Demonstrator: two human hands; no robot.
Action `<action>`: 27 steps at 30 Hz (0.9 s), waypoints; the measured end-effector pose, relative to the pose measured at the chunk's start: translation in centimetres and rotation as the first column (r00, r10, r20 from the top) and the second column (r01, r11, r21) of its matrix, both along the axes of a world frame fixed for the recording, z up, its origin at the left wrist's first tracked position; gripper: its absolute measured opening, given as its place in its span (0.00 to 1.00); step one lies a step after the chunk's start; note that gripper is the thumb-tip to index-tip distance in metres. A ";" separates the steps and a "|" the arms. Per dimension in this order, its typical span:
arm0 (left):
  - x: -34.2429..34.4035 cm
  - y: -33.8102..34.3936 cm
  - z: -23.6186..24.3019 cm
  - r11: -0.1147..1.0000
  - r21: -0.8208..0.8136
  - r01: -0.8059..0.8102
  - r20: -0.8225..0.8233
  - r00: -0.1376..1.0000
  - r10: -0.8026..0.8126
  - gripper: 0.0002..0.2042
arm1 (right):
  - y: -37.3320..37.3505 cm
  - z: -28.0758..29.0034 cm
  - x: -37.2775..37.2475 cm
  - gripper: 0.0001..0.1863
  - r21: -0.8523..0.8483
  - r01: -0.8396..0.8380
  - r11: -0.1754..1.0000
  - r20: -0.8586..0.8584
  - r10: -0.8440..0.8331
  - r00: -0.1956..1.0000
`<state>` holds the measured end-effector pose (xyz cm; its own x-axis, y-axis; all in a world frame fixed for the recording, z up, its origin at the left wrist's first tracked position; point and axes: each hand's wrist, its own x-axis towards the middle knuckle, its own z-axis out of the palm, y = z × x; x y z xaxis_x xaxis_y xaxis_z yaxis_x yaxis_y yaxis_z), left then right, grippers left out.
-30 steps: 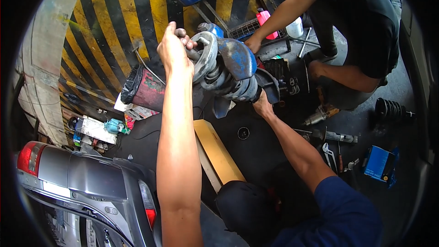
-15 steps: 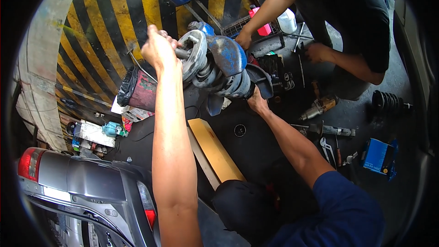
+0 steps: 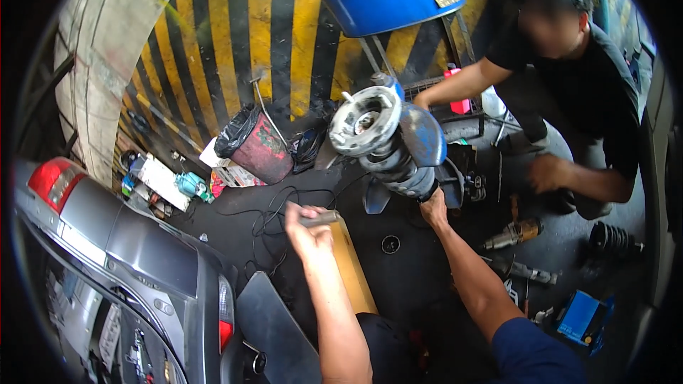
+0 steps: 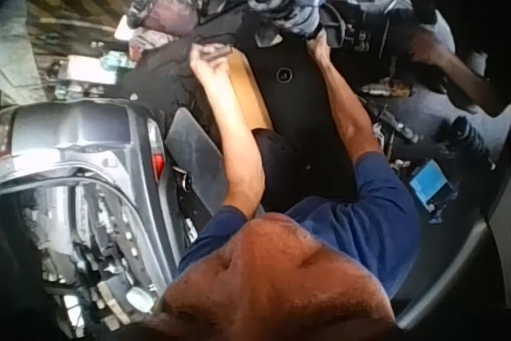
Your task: Replacing the shock absorber and assembling the strut component in an automotive service bay.
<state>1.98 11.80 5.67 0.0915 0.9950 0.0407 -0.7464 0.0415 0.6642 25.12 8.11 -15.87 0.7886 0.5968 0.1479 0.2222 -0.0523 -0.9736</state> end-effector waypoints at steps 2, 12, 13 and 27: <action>-4.0 2.6 -6.5 0.878 -0.476 0.047 0.015 0.999 -0.045 0.04 | -0.2 2.0 -1.6 0.22 0.030 -0.035 0.999 0.005 0.035 0.999; -0.6 2.9 -7.2 0.936 -0.284 0.206 0.070 0.978 -0.194 0.06 | -0.8 3.6 -0.6 0.20 -0.112 0.083 0.990 -0.057 -0.090 0.994; 0.3 2.6 -6.6 0.932 -0.298 0.208 0.062 0.978 -0.198 0.07 | -0.2 1.9 0.5 0.19 -0.087 0.100 0.991 -0.036 -0.104 0.994; -1.6 3.3 -6.6 0.939 -0.230 0.255 -0.151 0.944 -0.293 0.07 | 2.2 -0.7 -1.9 0.23 -0.141 0.033 0.989 -0.076 -0.044 0.996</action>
<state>0.41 15.15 -0.94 0.3483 0.9149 -0.2040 -0.5551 0.3767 0.7416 23.22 10.34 -16.54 0.8174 0.5761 0.0018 0.1404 -0.1962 -0.9705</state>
